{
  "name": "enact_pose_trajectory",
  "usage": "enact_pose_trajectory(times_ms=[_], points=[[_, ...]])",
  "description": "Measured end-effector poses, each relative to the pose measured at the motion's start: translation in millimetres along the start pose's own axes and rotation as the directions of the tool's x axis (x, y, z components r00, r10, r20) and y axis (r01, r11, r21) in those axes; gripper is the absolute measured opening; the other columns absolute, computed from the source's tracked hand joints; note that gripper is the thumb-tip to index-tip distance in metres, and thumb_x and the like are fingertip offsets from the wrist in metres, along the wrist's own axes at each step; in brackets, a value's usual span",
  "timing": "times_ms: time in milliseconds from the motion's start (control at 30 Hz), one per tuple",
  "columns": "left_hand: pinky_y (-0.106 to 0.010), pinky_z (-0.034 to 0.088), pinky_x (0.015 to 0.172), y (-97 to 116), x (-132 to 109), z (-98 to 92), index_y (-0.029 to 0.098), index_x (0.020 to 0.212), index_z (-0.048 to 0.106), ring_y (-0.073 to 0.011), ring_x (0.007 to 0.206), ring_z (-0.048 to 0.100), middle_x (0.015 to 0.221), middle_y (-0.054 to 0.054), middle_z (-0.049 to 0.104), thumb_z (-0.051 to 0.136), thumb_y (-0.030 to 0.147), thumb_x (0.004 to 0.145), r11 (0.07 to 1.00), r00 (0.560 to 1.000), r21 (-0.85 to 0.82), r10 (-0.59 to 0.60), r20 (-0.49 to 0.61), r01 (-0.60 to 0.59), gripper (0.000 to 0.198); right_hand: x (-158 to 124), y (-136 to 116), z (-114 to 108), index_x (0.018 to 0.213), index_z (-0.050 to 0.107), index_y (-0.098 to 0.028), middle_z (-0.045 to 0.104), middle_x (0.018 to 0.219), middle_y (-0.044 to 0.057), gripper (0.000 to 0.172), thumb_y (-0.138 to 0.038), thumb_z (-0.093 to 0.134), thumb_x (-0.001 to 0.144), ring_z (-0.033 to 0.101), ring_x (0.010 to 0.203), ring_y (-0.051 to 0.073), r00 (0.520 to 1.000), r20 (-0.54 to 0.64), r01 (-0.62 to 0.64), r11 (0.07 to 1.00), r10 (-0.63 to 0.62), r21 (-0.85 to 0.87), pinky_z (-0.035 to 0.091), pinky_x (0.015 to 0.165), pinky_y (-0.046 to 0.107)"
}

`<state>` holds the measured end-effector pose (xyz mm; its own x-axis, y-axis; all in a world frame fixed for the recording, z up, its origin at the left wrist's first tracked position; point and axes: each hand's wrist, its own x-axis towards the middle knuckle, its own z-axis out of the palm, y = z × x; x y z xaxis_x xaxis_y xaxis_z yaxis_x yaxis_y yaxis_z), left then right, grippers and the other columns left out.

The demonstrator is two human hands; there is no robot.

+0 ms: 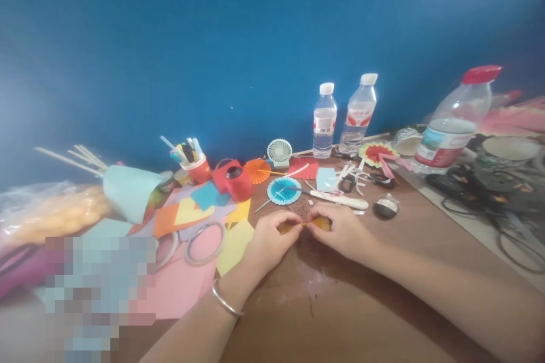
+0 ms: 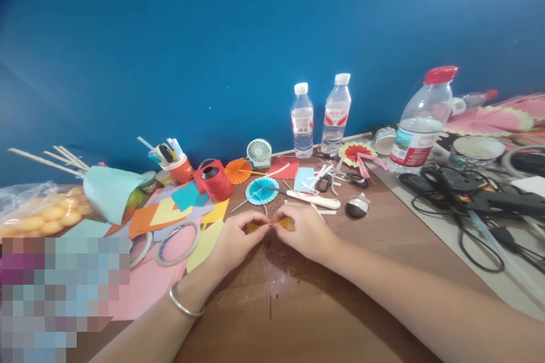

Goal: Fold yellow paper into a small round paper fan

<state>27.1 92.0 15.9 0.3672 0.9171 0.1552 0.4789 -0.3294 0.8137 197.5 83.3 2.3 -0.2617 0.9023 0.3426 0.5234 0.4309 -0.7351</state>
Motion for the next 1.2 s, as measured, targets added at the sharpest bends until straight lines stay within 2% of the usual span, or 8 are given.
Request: enact_pose_trajectory(times_ms=[167,300,467,700,900,1000,1067,1200], points=[[-0.023,0.04,0.067,-1,2,-2.6,0.021,0.073,0.063,-0.014,0.072,0.056,0.075,0.002,0.065,0.051,0.017,0.071,0.996,0.998,0.083,0.04,0.042,-0.043,0.013,3,5,0,0.074,0.059,-0.02,0.062,0.072,0.0,0.007,-0.023,0.055,0.07,0.055,0.067,0.016,0.997,0.031,-0.07,0.997,0.069,0.028,0.039,0.06,0.026],[-0.024,0.041,0.066,-2,2,-2.3,0.021,0.075,0.064,-0.0149,0.071,0.057,0.075,0.001,0.066,0.051,0.019,0.072,0.998,0.998,0.058,0.003,0.07,-0.007,0.015,4,8,1,0.075,0.058,-0.019,0.062,0.071,0.0,0.008,-0.024,0.053,0.071,0.055,0.062,0.014,0.983,0.085,-0.173,0.969,0.16,0.178,0.04,0.055,0.024],[-0.024,0.042,0.066,-2,3,-2.0,0.02,0.077,0.065,-0.0153,0.07,0.058,0.074,0.0,0.066,0.05,0.025,0.073,0.999,0.992,0.01,-0.054,0.114,0.053,0.016,4,7,3,0.079,0.056,-0.019,0.062,0.074,0.0,0.01,-0.021,0.053,0.07,0.056,0.06,0.012,0.979,0.085,-0.201,0.941,0.185,0.273,0.043,0.054,0.023],[-0.019,0.035,0.048,-3,5,-2.6,0.015,0.07,0.061,-0.0094,0.052,0.049,0.067,-0.001,0.063,0.048,0.033,0.074,0.984,0.967,-0.052,-0.159,0.197,0.173,0.022,5,4,3,0.082,0.052,-0.018,0.059,0.07,-0.002,0.013,-0.023,0.054,0.071,0.052,0.047,0.008,0.968,0.103,-0.249,0.882,0.227,0.399,0.042,0.045,0.021],[-0.019,0.026,0.039,0,3,-4.3,0.014,0.06,0.059,-0.0063,0.038,0.038,0.047,0.002,0.051,0.047,0.031,0.071,0.966,0.937,0.005,-0.251,0.243,0.258,0.024,2,5,5,0.078,0.054,-0.019,0.059,0.072,-0.001,0.008,-0.017,0.053,0.07,0.053,0.054,0.009,0.989,0.027,-0.146,0.934,0.145,0.325,0.042,0.051,0.021],[-0.019,0.028,0.041,-1,0,-2.7,0.015,0.057,0.058,-0.0071,0.04,0.041,0.045,0.003,0.049,0.048,0.025,0.069,0.978,0.956,0.062,-0.209,0.207,0.201,0.019,-3,3,6,0.078,0.057,-0.02,0.061,0.075,0.0,0.009,-0.016,0.053,0.071,0.055,0.063,0.012,0.996,0.019,-0.089,0.965,0.086,0.247,0.043,0.055,0.022],[-0.019,0.03,0.044,-3,-1,-0.4,0.015,0.057,0.057,-0.008,0.045,0.045,0.049,0.003,0.053,0.048,0.022,0.067,0.986,0.972,0.052,-0.166,0.166,0.159,0.016,-4,2,6,0.084,0.056,-0.021,0.061,0.079,0.0,0.014,-0.017,0.054,0.071,0.057,0.069,0.013,0.996,-0.003,-0.085,0.961,0.089,0.262,0.044,0.059,0.023],[-0.019,0.035,0.049,-7,0,4.1,0.015,0.063,0.06,-0.0098,0.054,0.049,0.059,0.002,0.06,0.048,0.027,0.071,0.979,0.979,-0.058,-0.191,0.07,0.195,0.018,-1,3,10,0.107,0.045,-0.022,0.06,0.077,-0.001,0.047,-0.021,0.064,0.064,0.058,0.065,0.012,0.978,-0.03,-0.174,0.879,0.208,0.444,0.047,0.059,0.024]])
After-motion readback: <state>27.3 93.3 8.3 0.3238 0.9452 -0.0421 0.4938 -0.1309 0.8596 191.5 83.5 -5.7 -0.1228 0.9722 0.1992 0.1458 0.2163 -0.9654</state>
